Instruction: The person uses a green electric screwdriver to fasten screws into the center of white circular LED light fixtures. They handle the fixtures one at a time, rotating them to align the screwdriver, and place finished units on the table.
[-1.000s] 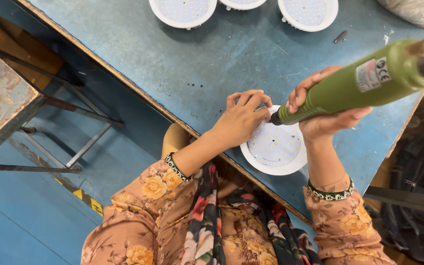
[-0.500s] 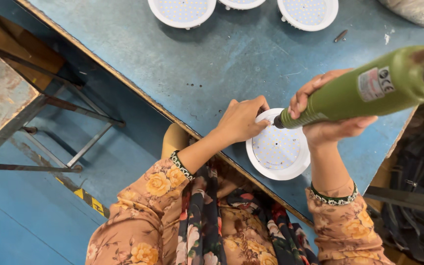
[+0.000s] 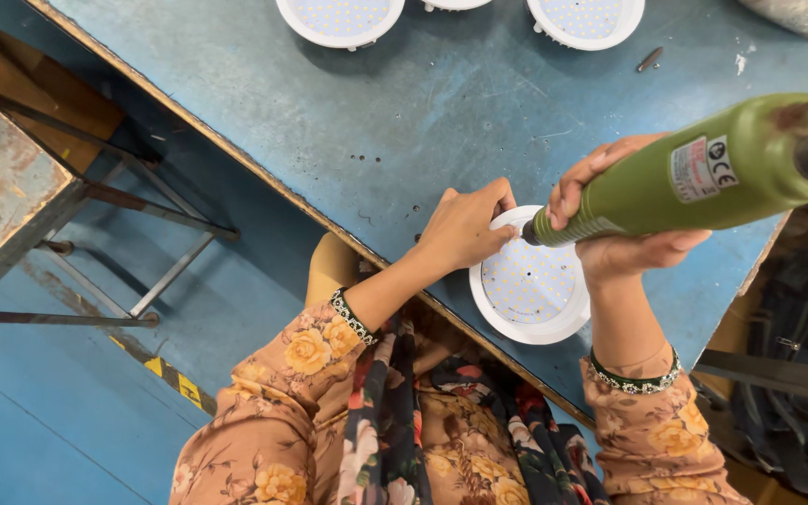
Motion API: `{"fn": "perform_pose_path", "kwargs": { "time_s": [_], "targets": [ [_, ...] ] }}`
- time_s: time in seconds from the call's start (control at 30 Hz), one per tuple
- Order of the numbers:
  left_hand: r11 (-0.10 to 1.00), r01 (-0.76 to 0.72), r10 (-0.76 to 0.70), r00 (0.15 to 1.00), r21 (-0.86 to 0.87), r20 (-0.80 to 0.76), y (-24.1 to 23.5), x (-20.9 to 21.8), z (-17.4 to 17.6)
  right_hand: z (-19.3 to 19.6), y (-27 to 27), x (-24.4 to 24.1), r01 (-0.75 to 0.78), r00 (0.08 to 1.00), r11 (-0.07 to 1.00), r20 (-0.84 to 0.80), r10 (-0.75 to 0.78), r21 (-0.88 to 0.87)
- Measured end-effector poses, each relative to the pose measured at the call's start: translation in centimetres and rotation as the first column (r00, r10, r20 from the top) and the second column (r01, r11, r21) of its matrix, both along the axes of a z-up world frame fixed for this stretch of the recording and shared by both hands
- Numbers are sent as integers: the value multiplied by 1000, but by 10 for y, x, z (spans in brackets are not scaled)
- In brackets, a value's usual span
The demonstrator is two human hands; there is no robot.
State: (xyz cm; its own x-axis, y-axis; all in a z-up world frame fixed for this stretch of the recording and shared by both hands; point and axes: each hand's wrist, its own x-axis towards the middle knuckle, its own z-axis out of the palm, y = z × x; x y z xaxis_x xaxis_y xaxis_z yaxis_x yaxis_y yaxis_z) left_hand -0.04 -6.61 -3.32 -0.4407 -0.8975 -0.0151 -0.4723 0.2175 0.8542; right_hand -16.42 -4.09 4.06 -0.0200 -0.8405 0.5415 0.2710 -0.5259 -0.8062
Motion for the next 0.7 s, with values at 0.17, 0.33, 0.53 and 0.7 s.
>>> {"fn": "perform_pose_path", "kwargs": {
  "time_s": [0.17, 0.33, 0.53, 0.7],
  "targets": [
    [988, 63, -84, 986, -144, -143, 0, 9, -10, -3, -1, -3, -16, 1000, 1000, 3, 16, 6],
    [988, 36, -58, 987, -147, -152, 4, 7, -13, -1, -1, -4, -4, 999, 1000, 42, 3, 22],
    [994, 23, -39, 989, -109, -141, 6, 7, -9, -4, 0, -5, 26, 997, 999, 75, -28, 24],
    [994, 19, -33, 990, -109, -136, 7, 6, -7, -1, 1, -12, -27, 994, 998, 111, 21, 58]
  ]
}}
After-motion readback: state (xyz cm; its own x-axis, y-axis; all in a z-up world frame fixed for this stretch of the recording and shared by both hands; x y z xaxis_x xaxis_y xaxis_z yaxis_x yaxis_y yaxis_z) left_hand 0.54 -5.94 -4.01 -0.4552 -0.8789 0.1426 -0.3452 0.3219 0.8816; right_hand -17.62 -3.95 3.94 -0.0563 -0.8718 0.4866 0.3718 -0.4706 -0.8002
